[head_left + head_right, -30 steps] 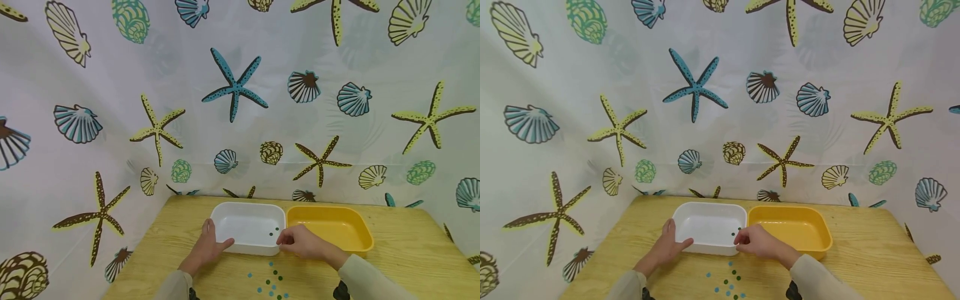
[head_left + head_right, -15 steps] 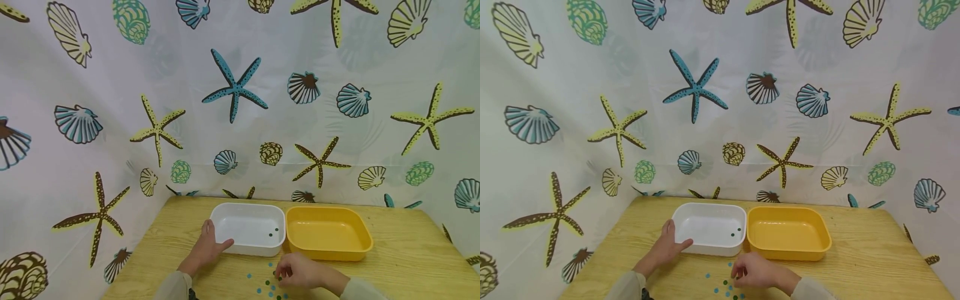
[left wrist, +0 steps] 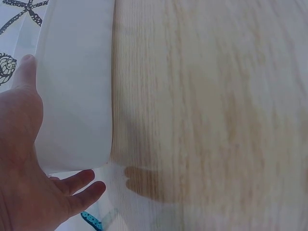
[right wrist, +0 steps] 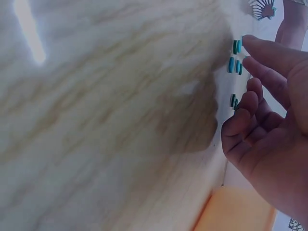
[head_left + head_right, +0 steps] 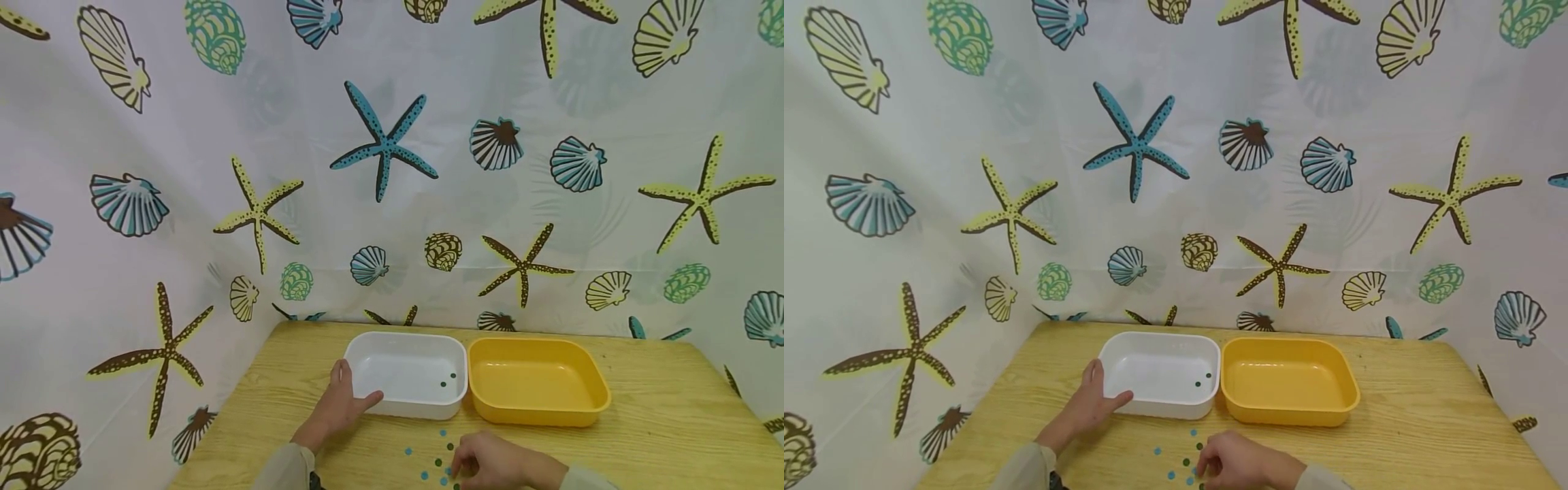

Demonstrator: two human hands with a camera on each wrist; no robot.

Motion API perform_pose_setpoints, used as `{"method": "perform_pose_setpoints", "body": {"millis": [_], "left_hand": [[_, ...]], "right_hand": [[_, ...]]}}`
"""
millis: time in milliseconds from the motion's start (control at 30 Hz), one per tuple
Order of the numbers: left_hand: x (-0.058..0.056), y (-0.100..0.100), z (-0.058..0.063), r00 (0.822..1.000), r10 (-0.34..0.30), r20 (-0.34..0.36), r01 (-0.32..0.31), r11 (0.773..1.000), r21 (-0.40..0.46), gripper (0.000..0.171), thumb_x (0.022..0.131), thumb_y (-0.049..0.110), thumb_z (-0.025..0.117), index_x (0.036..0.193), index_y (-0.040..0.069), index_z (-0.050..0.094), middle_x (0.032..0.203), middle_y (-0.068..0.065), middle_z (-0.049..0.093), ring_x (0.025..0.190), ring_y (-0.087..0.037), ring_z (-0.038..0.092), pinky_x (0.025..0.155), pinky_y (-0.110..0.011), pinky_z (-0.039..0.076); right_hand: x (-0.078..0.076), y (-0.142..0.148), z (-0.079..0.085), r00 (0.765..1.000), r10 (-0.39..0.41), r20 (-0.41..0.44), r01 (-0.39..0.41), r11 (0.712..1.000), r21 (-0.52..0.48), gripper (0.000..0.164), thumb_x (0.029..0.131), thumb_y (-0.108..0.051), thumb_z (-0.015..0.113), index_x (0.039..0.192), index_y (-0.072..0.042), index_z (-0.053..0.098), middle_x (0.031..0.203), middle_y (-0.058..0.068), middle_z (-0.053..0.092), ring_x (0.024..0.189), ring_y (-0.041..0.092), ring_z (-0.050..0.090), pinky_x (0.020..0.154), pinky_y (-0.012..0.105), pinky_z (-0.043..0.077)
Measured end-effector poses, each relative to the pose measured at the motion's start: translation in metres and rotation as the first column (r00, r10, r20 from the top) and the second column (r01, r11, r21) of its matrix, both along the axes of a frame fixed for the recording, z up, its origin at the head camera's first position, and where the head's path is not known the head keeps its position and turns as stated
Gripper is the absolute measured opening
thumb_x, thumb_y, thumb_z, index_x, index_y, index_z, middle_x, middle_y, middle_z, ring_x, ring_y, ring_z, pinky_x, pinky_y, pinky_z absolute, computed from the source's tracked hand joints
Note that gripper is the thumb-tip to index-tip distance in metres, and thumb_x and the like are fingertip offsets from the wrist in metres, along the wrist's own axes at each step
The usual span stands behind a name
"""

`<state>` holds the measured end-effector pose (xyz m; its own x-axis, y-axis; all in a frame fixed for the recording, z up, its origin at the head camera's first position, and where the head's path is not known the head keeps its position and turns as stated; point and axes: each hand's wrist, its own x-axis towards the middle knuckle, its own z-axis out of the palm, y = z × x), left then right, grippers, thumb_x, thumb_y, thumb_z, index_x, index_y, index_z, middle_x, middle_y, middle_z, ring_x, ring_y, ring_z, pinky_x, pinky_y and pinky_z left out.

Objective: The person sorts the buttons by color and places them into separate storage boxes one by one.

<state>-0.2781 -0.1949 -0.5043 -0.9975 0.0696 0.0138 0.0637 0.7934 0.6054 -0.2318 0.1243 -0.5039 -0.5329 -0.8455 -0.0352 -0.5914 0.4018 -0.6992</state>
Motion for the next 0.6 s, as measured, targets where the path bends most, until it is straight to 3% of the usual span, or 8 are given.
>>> {"method": "perform_pose_setpoints", "body": {"millis": [233,433,600], "left_hand": [[-0.001,0.000,0.000,1.000,-0.004,0.005,0.004,1.000,-0.004,0.115,0.082,0.062,0.060,0.146,-0.012,0.000,0.151,-0.030,0.001,0.124,-0.045,0.040,0.096,-0.051,0.039],[0.000,-0.001,0.001,1.000,0.003,0.010,-0.003,1.000,-0.009,0.113,0.083,0.060,0.061,0.146,-0.013,0.001,0.151,-0.030,0.002,0.123,-0.045,0.041,0.095,-0.052,0.039],[0.000,-0.001,0.001,1.000,0.005,0.013,-0.004,1.000,-0.012,0.115,0.082,0.061,0.061,0.145,-0.013,0.001,0.150,-0.031,0.003,0.124,-0.046,0.040,0.096,-0.053,0.038]], "right_hand": [[-0.006,0.002,-0.011,0.995,0.028,0.099,-0.027,1.000,-0.007,0.013,0.087,-0.018,0.069,0.099,-0.019,0.072,0.084,-0.014,0.057,0.072,-0.001,0.052,0.063,0.020,0.047],[-0.010,0.002,-0.020,0.995,0.040,0.093,-0.039,0.999,-0.007,0.012,0.087,-0.017,0.069,0.099,-0.018,0.072,0.086,-0.014,0.057,0.074,-0.001,0.052,0.065,0.021,0.048],[-0.037,0.008,-0.066,0.987,0.098,0.124,-0.092,0.995,-0.049,0.014,0.088,-0.029,0.067,0.101,-0.026,0.071,0.091,-0.014,0.060,0.077,-0.001,0.056,0.066,0.021,0.050]]}}
